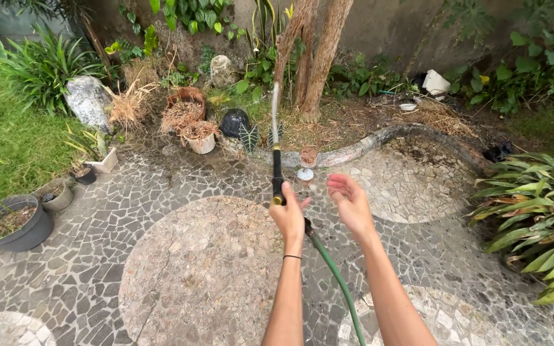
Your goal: The recorder uses a hose nozzle to water various plants and trees in an outdoor garden area.
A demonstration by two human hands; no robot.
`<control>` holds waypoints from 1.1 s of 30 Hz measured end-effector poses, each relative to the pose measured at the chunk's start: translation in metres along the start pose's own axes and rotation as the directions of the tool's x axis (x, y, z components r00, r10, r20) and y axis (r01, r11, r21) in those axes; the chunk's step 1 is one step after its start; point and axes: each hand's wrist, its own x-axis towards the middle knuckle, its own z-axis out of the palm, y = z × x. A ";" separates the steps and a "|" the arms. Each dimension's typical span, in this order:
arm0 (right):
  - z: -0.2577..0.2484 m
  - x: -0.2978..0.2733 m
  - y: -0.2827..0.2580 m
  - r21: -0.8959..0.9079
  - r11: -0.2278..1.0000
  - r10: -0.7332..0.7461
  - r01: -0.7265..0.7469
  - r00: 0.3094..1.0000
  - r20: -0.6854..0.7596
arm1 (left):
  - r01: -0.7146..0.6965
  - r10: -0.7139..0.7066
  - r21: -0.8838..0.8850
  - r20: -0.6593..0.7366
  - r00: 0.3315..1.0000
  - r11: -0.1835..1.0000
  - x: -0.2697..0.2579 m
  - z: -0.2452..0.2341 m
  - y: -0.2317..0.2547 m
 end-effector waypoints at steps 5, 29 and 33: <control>-0.013 0.003 0.012 0.005 1.000 0.007 -0.007 0.999 -0.049 | -0.083 0.082 -0.203 -0.011 0.997 0.976 0.017 -0.006 -0.021; -0.046 -0.006 0.015 -0.032 0.998 0.050 -0.052 0.997 -0.058 | 0.028 -0.014 0.087 -0.149 0.989 0.996 -0.015 0.020 -0.026; -0.054 -0.004 0.033 -0.023 0.999 0.043 -0.043 0.998 -0.040 | -0.097 0.077 -0.029 -0.414 0.907 0.995 -0.010 0.009 -0.033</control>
